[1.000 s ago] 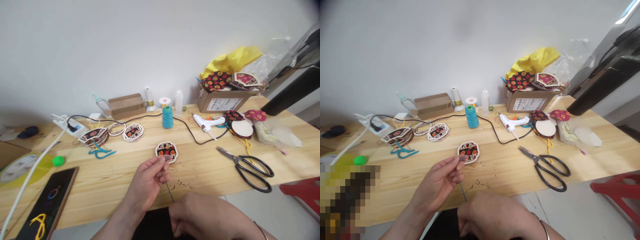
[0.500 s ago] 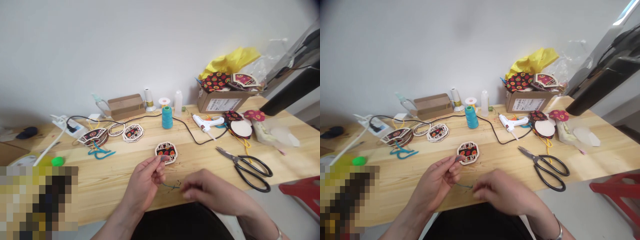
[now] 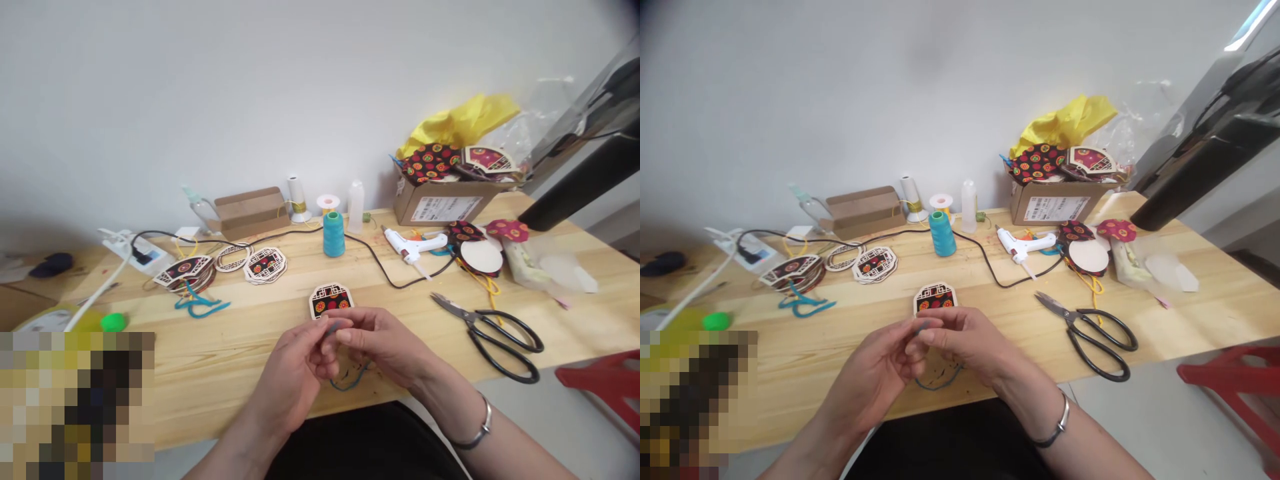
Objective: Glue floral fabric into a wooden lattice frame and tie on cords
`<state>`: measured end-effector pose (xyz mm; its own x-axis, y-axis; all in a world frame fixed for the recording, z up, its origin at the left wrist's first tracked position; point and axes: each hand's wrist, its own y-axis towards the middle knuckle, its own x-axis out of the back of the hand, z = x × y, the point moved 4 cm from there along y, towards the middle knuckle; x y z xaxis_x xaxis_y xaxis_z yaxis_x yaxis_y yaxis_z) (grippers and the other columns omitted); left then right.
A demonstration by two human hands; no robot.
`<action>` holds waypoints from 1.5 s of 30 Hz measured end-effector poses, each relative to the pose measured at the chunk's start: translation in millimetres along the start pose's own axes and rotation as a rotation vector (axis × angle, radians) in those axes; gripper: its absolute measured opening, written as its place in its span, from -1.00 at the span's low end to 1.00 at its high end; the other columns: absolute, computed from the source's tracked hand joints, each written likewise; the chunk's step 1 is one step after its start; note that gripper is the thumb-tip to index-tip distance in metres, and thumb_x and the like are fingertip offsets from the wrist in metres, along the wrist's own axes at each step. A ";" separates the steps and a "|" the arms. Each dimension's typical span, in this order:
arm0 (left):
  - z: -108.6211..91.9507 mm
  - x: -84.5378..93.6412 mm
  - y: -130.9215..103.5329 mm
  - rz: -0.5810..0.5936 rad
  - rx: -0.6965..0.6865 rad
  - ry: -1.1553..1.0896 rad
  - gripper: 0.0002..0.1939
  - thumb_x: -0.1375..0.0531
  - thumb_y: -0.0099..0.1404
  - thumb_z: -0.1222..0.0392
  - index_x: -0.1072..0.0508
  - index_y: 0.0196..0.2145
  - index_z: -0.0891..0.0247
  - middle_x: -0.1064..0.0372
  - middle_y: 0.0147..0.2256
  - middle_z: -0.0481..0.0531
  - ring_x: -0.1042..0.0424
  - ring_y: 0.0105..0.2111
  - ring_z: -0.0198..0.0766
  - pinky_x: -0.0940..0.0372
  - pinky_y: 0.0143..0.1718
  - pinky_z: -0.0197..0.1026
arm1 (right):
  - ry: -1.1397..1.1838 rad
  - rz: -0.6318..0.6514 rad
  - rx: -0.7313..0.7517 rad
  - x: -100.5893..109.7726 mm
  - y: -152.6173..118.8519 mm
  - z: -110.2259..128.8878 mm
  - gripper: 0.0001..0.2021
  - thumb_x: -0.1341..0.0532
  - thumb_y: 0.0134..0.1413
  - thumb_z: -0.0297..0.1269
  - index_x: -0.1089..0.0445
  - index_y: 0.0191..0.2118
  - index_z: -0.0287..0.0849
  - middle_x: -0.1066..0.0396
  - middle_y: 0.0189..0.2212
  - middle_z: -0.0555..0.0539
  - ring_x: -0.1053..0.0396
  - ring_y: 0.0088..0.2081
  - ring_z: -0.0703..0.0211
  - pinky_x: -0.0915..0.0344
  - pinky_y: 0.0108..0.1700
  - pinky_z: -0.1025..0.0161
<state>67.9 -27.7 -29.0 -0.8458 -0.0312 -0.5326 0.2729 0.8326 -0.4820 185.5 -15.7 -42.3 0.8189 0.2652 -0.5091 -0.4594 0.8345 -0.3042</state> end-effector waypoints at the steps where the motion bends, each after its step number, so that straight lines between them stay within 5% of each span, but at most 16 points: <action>1: 0.4 0.4 0.0 -0.001 0.011 -0.011 -0.77 -0.24 0.14 0.18 -0.57 -0.35 0.44 -0.09 -0.61 -0.11 -0.04 -0.59 -0.45 -0.03 -0.59 -0.38 | 0.024 -0.038 0.001 0.2 1.2 -0.2 -0.61 -0.41 -0.21 -0.25 -0.50 -0.16 -0.20 -0.48 -0.46 0.00 -0.32 -0.47 0.35 -0.14 -0.44 0.39; 12: 1.6 -1.2 -1.1 0.008 0.113 -0.124 -0.80 -0.10 0.17 0.26 -0.48 -0.46 0.42 -0.14 -0.60 -0.05 -0.01 -0.60 -0.42 -0.01 -0.58 -0.35 | -0.077 -0.218 0.188 6.6 4.9 7.0 -0.87 -0.41 -0.27 -0.31 -0.53 -0.48 -0.20 -0.47 -0.42 -0.01 -0.29 -0.44 0.34 -0.22 -0.33 0.32; 21: 1.6 -3.4 0.6 0.054 0.024 0.102 -0.86 -0.21 0.19 0.23 -0.45 -0.42 0.38 -0.07 -0.58 -0.13 0.08 -0.60 -0.47 0.08 -0.59 -0.37 | -0.339 -0.238 0.318 6.5 3.5 18.6 -0.88 -0.30 -0.10 -0.32 -0.44 -0.53 -0.23 -0.42 -0.42 -0.01 -0.33 -0.30 0.24 -0.22 -0.16 0.25; 33: 6.4 4.7 4.6 0.036 -0.118 0.500 -0.79 -0.17 0.23 0.11 -0.37 -0.46 0.30 -0.09 -0.56 -0.15 -0.04 -0.58 -0.44 0.02 -0.58 -0.38 | -0.308 -0.210 0.250 8.2 3.3 17.2 -0.85 -0.30 -0.13 -0.31 -0.39 -0.57 -0.25 -0.36 -0.52 0.01 -0.27 -0.41 0.27 -0.20 -0.27 0.28; 40: 8.9 6.6 9.1 0.023 -0.166 0.440 -0.69 -0.18 0.21 0.06 -0.27 -0.58 0.28 -0.05 -0.61 -0.17 -0.01 -0.61 -0.43 0.04 -0.60 -0.36 | -0.147 -0.204 0.154 6.1 6.5 11.5 -0.81 -0.36 -0.17 -0.25 -0.42 -0.54 -0.27 -0.33 -0.65 0.06 -0.15 -0.56 0.37 -0.08 -0.43 0.34; 45: 11.7 14.1 11.0 -0.007 -0.157 0.375 -0.70 -0.23 0.16 0.00 -0.38 -0.52 0.30 -0.06 -0.63 -0.18 0.02 -0.64 -0.45 0.09 -0.62 -0.36 | -0.068 -0.236 0.140 13.2 13.0 21.7 -0.76 -0.39 -0.19 -0.19 -0.45 -0.50 -0.30 -0.41 -0.57 0.00 -0.15 -0.58 0.42 -0.03 -0.48 0.37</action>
<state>64.3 -25.5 -50.0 -0.9638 0.1429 -0.2252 0.2181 0.9084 -0.3568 197.9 9.1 -35.5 0.9211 0.0833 -0.3804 -0.2048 0.9344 -0.2913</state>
